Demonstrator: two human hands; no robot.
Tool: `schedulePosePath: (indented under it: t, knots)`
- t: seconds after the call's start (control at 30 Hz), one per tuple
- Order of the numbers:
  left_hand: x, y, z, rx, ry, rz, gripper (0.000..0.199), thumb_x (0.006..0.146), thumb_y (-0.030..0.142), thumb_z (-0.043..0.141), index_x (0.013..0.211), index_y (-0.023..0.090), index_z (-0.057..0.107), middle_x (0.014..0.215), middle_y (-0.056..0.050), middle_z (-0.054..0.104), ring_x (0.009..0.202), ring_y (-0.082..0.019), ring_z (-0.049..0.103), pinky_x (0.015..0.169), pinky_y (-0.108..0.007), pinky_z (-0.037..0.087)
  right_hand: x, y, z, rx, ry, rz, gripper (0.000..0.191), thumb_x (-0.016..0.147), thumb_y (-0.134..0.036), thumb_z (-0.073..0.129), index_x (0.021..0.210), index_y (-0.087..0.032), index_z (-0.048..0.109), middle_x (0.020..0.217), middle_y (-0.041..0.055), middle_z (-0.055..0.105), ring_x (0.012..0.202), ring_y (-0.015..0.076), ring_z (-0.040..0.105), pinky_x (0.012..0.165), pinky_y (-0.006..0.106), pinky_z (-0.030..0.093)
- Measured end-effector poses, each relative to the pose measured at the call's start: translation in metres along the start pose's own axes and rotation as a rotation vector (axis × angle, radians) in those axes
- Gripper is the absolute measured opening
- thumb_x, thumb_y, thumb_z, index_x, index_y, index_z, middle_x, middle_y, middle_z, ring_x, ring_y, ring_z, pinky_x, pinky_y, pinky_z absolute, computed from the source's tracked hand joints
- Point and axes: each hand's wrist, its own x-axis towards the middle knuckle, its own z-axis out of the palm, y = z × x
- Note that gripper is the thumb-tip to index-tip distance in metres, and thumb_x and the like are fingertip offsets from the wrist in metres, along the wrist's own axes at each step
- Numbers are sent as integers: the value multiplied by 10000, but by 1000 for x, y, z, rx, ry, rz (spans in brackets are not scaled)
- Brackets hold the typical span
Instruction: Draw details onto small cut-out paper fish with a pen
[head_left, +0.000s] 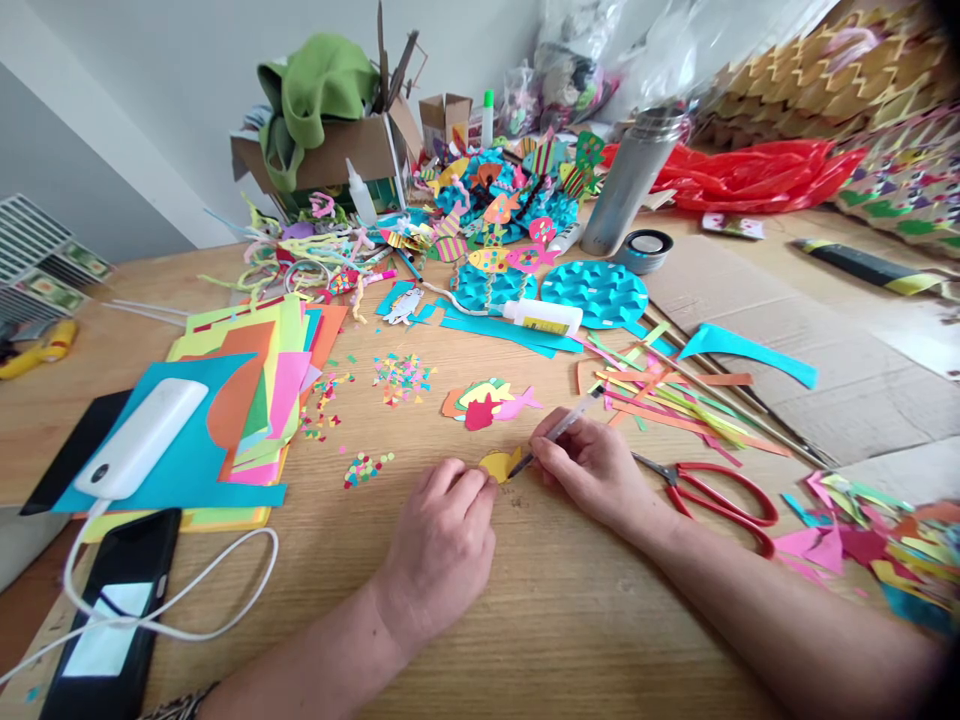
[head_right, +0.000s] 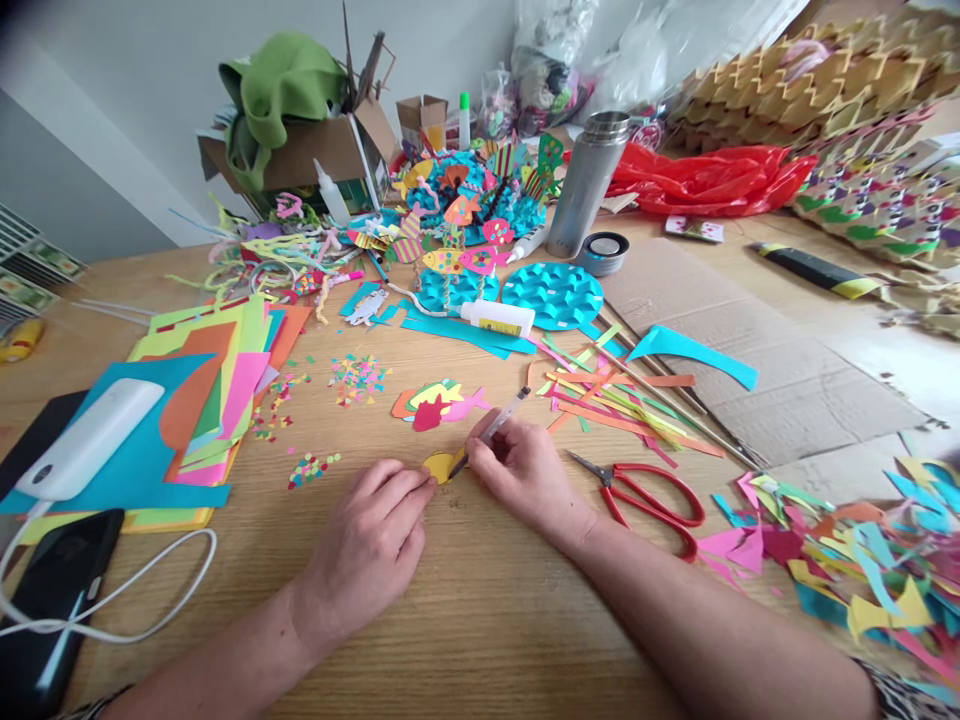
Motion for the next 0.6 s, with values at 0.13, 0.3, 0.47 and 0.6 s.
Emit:
schedulePosePath:
  t: [0.13,0.3,0.47,0.6]
  knots:
    - [0,-1,1,-5,-5,-3,262,840,-5,460,1019,80,631,1022,-114,644,976,-263,522,880,-438,512,0,1,0,-4,5,17,131,790,-267,530,682,-193,537,530,-31,508,468,122,472,453,249,358]
    - [-1,-1,2,-3,-11,-1,274,843,0,462,1046,79,629,1027,-112,643,976,-263,521,884,-440,510,-1,3,-1,19,6,30,124,794,-266,529,696,-190,535,533,-34,507,471,118,468,459,248,353]
    - [-1,0,1,-4,-3,2,269,842,-2,461,1037,79,629,1023,-114,643,977,-262,525,879,-434,513,0,2,0,10,-1,23,141,801,-278,529,695,-185,540,537,-28,511,479,122,476,460,250,358]
    - [0,0,1,2,3,4,259,843,2,460,1013,95,631,1017,-110,643,975,-260,529,876,-434,515,0,0,1,3,4,27,133,792,-270,528,688,-188,534,526,-32,505,475,122,469,455,248,351]
